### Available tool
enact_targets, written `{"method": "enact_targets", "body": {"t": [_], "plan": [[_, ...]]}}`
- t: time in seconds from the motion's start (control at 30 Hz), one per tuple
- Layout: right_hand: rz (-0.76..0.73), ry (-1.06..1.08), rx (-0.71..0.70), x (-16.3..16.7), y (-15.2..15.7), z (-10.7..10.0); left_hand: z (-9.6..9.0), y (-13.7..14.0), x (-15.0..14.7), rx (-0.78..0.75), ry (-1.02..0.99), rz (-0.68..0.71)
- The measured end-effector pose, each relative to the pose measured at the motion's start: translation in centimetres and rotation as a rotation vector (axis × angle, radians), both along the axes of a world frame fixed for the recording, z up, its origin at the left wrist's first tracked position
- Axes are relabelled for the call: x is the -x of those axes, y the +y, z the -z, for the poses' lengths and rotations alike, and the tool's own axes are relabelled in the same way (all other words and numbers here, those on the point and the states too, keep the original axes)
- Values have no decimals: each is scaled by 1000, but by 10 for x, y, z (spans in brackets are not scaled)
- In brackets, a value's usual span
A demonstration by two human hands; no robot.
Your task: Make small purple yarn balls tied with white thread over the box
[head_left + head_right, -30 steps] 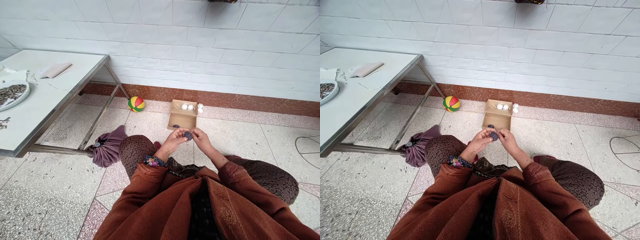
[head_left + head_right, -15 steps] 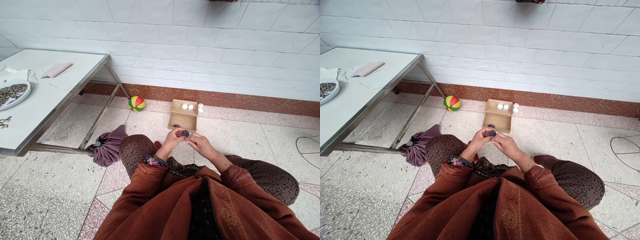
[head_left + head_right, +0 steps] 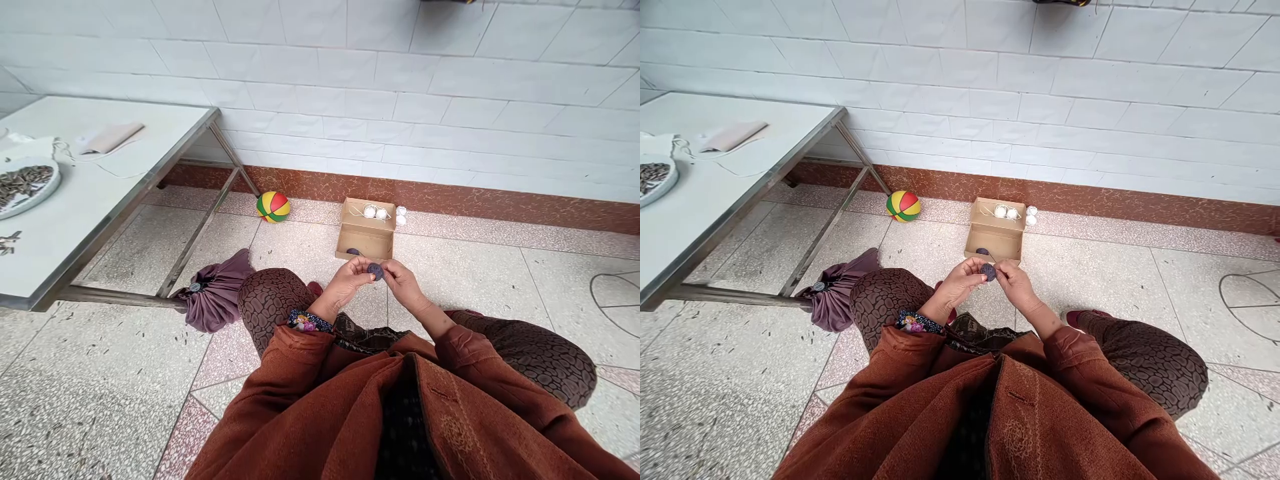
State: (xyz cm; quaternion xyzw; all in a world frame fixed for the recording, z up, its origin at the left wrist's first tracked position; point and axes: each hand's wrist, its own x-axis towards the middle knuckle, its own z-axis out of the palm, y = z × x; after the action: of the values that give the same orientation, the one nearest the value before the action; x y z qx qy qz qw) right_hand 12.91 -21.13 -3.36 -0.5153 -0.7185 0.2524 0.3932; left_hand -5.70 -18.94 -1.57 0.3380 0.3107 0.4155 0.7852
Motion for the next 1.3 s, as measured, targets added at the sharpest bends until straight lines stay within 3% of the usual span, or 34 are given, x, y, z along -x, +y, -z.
{"method": "enact_targets", "body": {"t": [0.2, 0.4, 0.57, 0.77, 0.9, 1.07, 1.17, 1.3], "plan": [[-57, -161, -54, -1, -8, -3, 2, 0, -3, 76, -51, -76], [-271, -169, -124, 0, -17, -28, 8, 5, -3, -133, 229, -187], [-197, -100, -168, -3, 1, -43, 7, 3, 0, -185, 225, 23], [-27, -10, -84, -4, 15, -24, 1, -2, 1, -140, 107, 140], [-15, 28, 5, -3, 9, -7, 2, -1, 0, -72, 78, 80], [-42, -11, 10, -1, -3, 3, 4, -1, -2, -17, 44, -55], [-163, -67, 5, 4, -15, -1, 6, 2, -2, -27, 72, -138], [-303, -74, -42, 7, -23, -23, 10, 7, 0, -112, 210, -247]]}}
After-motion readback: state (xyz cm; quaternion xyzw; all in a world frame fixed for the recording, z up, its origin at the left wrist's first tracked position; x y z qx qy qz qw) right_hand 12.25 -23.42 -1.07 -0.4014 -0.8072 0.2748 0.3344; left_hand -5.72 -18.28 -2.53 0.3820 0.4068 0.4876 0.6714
